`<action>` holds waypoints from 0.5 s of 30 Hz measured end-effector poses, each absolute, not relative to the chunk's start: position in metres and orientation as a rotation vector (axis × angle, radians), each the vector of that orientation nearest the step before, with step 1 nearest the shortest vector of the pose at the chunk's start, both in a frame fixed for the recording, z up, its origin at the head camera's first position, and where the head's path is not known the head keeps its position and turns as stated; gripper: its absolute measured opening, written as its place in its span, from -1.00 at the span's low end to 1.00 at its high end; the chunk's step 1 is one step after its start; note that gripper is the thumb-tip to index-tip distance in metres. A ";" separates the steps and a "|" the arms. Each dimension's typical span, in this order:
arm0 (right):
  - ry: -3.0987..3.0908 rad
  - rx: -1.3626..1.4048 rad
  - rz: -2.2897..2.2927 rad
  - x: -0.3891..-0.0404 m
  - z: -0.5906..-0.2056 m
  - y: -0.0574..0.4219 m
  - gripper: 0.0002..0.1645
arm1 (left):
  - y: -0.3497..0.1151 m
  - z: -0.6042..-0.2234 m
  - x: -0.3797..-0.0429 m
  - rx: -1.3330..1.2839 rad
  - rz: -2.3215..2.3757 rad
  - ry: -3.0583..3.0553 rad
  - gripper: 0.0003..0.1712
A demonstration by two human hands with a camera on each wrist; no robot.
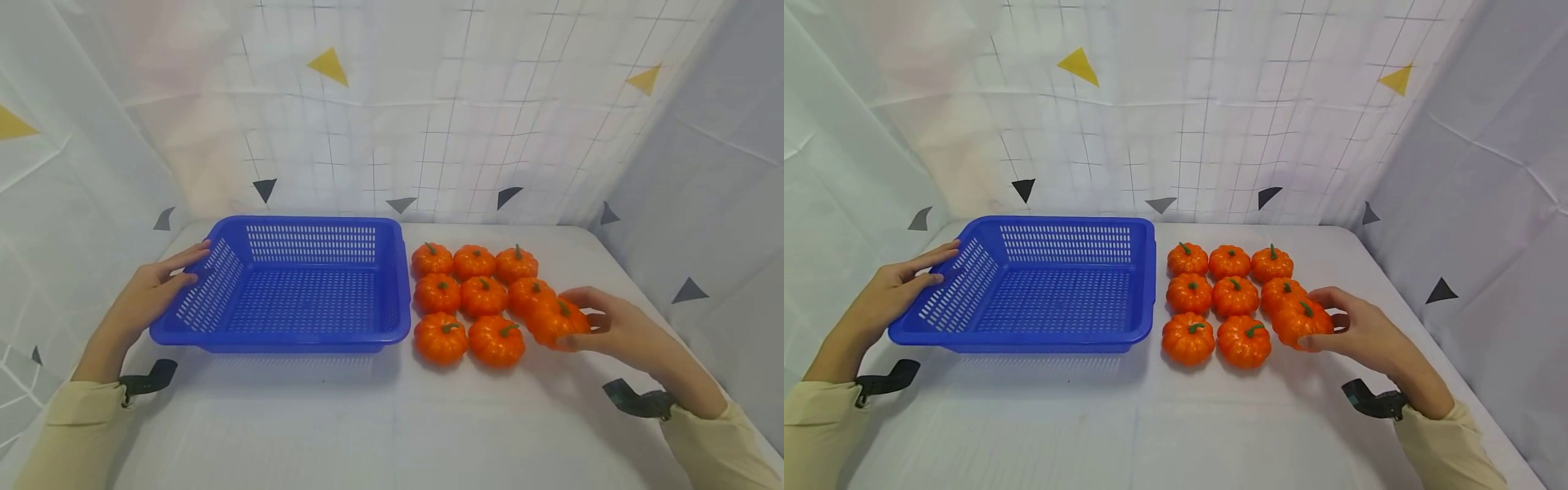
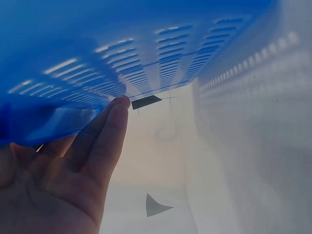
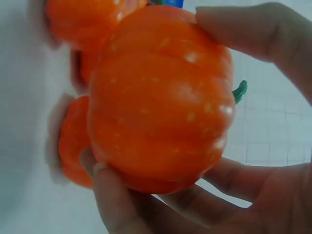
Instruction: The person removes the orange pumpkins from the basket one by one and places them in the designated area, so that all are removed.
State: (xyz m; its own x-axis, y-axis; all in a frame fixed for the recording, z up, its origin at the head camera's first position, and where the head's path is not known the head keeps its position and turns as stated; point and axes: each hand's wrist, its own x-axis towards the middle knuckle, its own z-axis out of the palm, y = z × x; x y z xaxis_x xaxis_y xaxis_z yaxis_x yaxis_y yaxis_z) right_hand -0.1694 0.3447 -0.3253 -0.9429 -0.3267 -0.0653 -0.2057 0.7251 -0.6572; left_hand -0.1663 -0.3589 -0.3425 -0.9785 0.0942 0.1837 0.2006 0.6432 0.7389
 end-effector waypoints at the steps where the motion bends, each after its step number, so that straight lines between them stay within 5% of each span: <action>1: 2.751 -0.419 -1.008 -0.170 -0.327 0.346 -0.16 | -0.359 -0.343 -0.166 -0.247 -1.252 -2.730 -0.43; 15: 2.742 -0.407 -0.979 -0.172 -0.347 0.349 -0.16 | -0.359 -0.343 -0.166 -0.268 -1.281 -2.703 -0.44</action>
State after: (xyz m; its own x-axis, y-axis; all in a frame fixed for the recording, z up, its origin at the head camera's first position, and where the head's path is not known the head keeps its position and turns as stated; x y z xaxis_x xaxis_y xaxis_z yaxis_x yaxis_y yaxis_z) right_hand -0.1717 0.3490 -0.3473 -0.9418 -0.3224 -0.0955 -0.1891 0.7426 -0.6425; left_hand -0.1661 -0.3585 -0.3430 -0.9746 0.1008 0.2002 0.2188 0.6220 0.7518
